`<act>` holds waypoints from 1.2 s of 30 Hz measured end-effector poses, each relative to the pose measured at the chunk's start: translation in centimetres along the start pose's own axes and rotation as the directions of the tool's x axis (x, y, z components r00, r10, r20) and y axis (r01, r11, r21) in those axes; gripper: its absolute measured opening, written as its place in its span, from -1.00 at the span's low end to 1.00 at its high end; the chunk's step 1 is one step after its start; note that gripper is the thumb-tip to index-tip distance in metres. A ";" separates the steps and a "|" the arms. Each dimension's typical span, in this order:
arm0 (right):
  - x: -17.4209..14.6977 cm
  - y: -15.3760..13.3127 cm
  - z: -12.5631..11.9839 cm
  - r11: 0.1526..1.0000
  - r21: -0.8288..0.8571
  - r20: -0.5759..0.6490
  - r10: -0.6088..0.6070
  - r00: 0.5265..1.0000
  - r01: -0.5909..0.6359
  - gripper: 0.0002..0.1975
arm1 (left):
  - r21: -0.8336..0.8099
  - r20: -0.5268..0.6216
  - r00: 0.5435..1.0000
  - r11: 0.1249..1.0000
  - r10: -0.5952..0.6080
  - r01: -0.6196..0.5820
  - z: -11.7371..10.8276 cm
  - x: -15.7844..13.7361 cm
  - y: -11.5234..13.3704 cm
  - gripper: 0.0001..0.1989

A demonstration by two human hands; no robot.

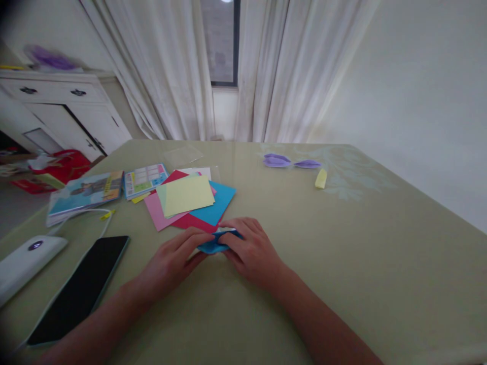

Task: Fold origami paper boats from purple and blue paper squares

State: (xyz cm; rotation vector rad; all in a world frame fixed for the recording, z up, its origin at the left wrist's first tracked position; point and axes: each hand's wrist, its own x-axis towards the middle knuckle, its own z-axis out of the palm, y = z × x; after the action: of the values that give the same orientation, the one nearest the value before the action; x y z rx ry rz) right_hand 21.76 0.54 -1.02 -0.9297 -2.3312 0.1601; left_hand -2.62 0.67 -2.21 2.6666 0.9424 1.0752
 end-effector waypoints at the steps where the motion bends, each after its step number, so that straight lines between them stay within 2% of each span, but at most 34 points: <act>1: 0.0 -0.1 -0.1 1.000 0.004 -0.020 0.000 1.000 0.000 -0.84 | 0.040 -0.005 1.000 0.999 0.028 -0.027 -0.1 -0.1 -0.1 -0.78; 6: 0.1 -1.2 -0.1 1.000 0.010 -0.087 -0.014 0.996 0.015 -0.69 | 0.155 0.006 0.997 0.985 0.080 -0.080 -0.8 -0.5 -0.2 -0.69; 9: 0.1 -1.8 0.2 0.999 -0.038 -0.126 0.030 0.992 -0.035 -0.64 | 0.199 0.000 0.996 0.976 0.095 -0.093 -1.0 -0.6 -0.1 -0.60; 13: -0.1 -2.1 0.3 0.994 -0.076 -0.167 0.070 0.983 -0.084 -0.59 | 0.224 -0.029 0.994 0.970 0.105 -0.096 -1.0 -0.4 0.0 -0.65; 21: 0.1 -2.2 0.1 0.996 -0.069 -0.209 -0.061 0.976 0.048 -0.77 | 0.216 -0.025 0.995 0.972 0.099 -0.091 -0.7 -0.2 0.0 -0.73; 25: 0.1 -2.2 0.0 0.996 0.053 -0.194 -0.053 0.980 0.065 -0.57 | 0.231 -0.011 0.994 0.967 0.108 -0.103 -0.7 -0.2 0.0 -0.74; 27: 0.2 -2.1 -0.1 0.993 0.101 -0.182 -0.038 0.983 0.057 -0.64 | 0.238 -0.004 0.993 0.965 0.115 -0.111 -0.7 -0.2 0.0 -0.75; 30: 0.3 -2.1 -0.2 0.988 0.151 -0.150 -0.017 0.989 0.040 -0.91 | 0.246 -0.005 0.993 0.962 0.121 -0.116 -0.8 0.1 0.0 -0.75; 36: 0.2 -2.2 -0.4 0.983 0.186 -0.031 -0.003 1.000 0.008 -0.88 | 0.254 0.014 0.991 0.958 0.130 -0.129 -1.0 0.4 0.0 -0.75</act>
State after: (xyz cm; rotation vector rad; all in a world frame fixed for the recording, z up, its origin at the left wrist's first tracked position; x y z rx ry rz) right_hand 20.59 -0.96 0.13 -0.8272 -2.2458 0.3524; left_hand -3.07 0.82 -1.18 2.9730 0.9791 1.0460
